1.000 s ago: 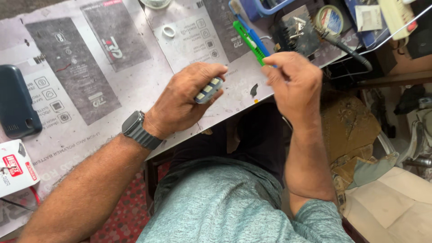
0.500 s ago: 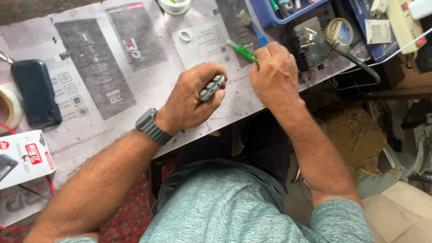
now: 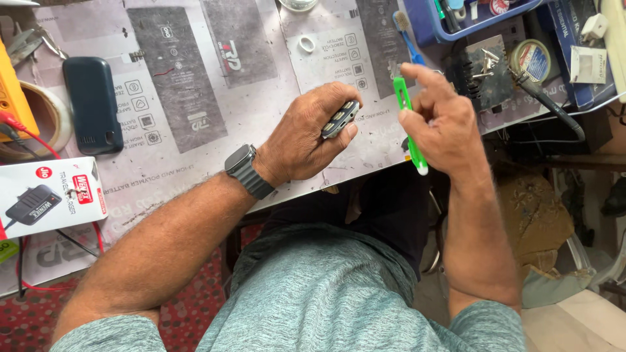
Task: The person uses a green utility knife to pry open the back cover of a small black mobile phone. After removing the cover, they use a blue brush to clean the internal components and then apply a liquid from a spray bottle to the device.
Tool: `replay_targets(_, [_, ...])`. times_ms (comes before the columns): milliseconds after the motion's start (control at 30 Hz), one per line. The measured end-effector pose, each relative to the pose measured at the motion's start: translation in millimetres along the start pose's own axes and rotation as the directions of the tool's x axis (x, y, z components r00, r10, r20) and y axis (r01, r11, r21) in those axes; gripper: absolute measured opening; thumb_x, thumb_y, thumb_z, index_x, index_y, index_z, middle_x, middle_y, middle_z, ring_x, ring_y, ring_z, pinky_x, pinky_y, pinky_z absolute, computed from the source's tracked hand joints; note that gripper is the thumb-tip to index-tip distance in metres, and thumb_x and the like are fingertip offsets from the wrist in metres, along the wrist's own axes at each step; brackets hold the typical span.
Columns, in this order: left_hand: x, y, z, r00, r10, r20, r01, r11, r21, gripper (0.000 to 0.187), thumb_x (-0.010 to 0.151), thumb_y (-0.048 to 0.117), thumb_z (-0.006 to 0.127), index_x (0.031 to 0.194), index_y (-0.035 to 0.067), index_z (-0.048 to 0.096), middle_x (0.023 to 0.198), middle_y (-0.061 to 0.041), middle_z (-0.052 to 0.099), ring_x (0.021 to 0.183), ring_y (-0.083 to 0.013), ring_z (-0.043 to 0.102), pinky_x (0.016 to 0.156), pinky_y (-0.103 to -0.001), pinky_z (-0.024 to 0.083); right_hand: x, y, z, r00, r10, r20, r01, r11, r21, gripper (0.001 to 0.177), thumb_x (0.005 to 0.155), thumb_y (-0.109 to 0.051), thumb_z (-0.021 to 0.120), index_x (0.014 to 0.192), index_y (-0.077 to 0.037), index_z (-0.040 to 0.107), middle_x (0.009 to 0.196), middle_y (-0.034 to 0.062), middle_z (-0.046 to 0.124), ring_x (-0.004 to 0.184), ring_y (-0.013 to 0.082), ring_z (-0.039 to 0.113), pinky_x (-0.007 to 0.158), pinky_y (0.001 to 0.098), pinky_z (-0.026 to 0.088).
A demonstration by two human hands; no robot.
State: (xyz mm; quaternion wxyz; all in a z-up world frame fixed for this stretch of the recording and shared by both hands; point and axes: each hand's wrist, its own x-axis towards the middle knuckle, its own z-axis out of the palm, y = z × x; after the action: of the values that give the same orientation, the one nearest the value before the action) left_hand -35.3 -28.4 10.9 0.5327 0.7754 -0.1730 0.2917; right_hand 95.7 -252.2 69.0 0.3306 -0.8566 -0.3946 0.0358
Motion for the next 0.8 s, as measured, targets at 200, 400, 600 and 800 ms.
replay_targets(200, [0.6, -1.0, 1.3, 1.000, -0.017, 0.003, 0.018, 1.000, -0.022, 0.024, 0.103, 0.015, 0.061, 0.124, 0.005, 0.055, 0.097, -0.008, 0.062, 0.086, -0.0211, 0.064, 0.080, -0.038, 0.057, -10.7, 10.9, 12.0, 0.986, 0.123, 0.114, -0.168, 0.691, 0.703, 0.033, 0.086, -0.004, 0.048, 0.110, 0.002, 0.069, 0.091, 0.0076, 0.076, 0.081, 0.0119, 0.073, 0.081, 0.0225, 0.060])
replay_targets(400, [1.4, -2.9, 2.6, 0.999, -0.031, 0.013, 0.032, 0.999, -0.013, 0.024, 0.100, 0.011, 0.061, 0.123, 0.005, 0.055, 0.097, -0.007, 0.062, 0.084, -0.0193, 0.064, 0.079, -0.036, 0.058, -28.4, 30.3, 47.2, 0.961, -0.080, -0.264, 0.172, 0.922, 0.346, 0.028, 0.083, 0.004, 0.082, 0.107, 0.008, 0.069, 0.082, 0.0164, 0.067, 0.063, 0.0167, 0.056, 0.057, 0.0249, 0.045])
replay_targets(600, [0.6, -0.4, 1.8, 1.000, -0.017, 0.003, 0.017, 1.000, 0.002, 0.029, 0.096, 0.003, 0.063, 0.124, 0.005, 0.055, 0.100, -0.009, 0.063, 0.087, -0.0234, 0.066, 0.081, -0.038, 0.058, -38.3, -8.6, 37.5, 0.933, 0.030, -0.359, 0.251, 0.662, 0.706, 0.035, 0.082, 0.003, 0.050, 0.116, 0.001, 0.061, 0.088, 0.0101, 0.074, 0.065, 0.0125, 0.066, 0.065, 0.0230, 0.058])
replay_targets(800, [1.5, -6.3, 11.6, 0.988, 0.142, -0.056, -0.118, 0.942, 0.313, 0.035, 0.092, 0.002, 0.067, 0.125, 0.004, 0.055, 0.105, -0.013, 0.063, 0.097, -0.0297, 0.065, 0.090, -0.043, 0.053, -21.7, -11.7, 58.0, 0.933, -0.134, -0.335, 0.253, 0.904, 0.345, 0.022, 0.100, 0.007, 0.067, 0.122, 0.004, 0.064, 0.102, 0.0146, 0.075, 0.079, 0.0202, 0.071, 0.072, 0.0323, 0.059])
